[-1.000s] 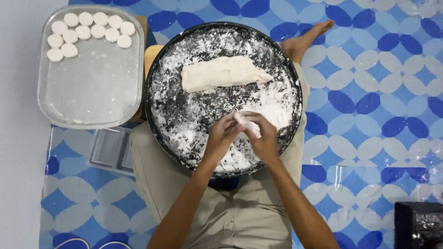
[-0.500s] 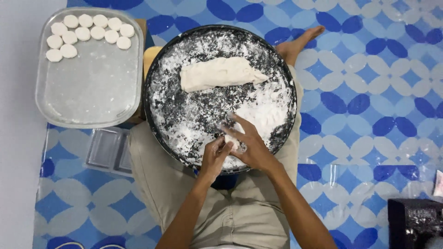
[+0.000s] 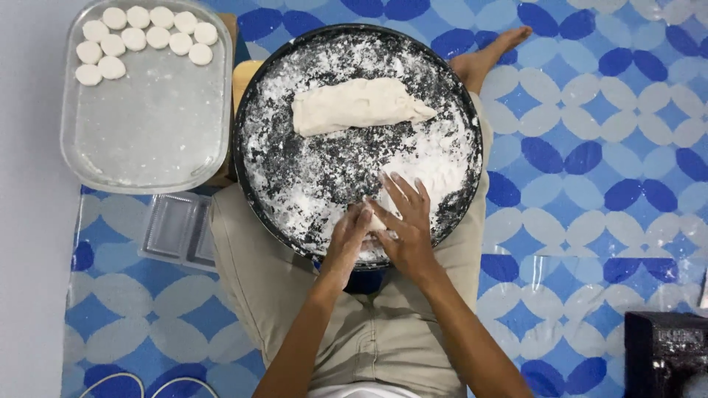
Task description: Pinching off small pieces of dough and rolling them into balls on a floured tray
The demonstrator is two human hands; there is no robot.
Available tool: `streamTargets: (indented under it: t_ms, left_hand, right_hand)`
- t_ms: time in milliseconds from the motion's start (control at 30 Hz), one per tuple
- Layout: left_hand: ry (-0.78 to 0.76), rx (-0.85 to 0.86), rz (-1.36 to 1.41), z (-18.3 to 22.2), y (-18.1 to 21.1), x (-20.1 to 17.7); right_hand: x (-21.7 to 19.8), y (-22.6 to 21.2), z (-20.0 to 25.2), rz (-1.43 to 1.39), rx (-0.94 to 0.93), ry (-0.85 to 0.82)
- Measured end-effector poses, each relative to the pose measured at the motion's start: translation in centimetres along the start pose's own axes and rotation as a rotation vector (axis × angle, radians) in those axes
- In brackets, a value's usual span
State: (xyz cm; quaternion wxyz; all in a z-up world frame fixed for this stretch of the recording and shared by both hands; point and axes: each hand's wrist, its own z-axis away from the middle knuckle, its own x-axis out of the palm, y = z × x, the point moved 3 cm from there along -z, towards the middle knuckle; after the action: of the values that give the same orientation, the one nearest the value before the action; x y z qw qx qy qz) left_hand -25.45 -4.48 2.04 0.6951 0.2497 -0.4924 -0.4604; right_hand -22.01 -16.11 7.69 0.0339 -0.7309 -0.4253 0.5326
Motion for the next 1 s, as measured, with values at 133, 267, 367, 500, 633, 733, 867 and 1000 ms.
streamTargets:
  t_ms: [133, 267, 367, 500, 633, 733, 867, 1000]
  left_hand:
    - [-0.233, 0.068, 0.143, 0.0, -0.7, 0.2]
    - [-0.149, 0.107, 0.131, -1.2, -3.0, -1.2]
    - [-0.113, 0.084, 0.129, -1.5, -4.5, -3.1]
    - [-0.173, 0.165, 0.078, -0.6, -2.6, -2.9]
    - [-0.183, 0.170, 0.071, 0.0, -2.0, -2.4]
    - [-0.200, 0.047, 0.173, -0.8, -5.9, -2.5]
    - [-0.148, 0.128, 0.110, 0.8, -2.1, 0.6]
    - [-0.018, 0.234, 0.009, 1.0, -2.0, 0.9]
  right_hand:
    - [0.5, 1.3, 1.1, 0.026, -0.015, 0.041]
    - [0.1, 0.7, 1.0, 0.052, -0.006, -0.091]
    - [-0.2, 0.2, 1.0, -0.077, 0.043, -0.211]
    - [-0.5, 0.7, 1.2, -0.185, -0.023, -0.288]
    - [0.2, 1.1, 1.7, -0.264, -0.023, -0.253]
    - [0.5, 1.4, 2.1, -0.201, 0.035, -0.229]
    - [0.8, 1.6, 2.1, -0.161, 0.089, 0.002]
    - [1.8, 2.8, 3.3, -0.130, 0.086, 0.190]
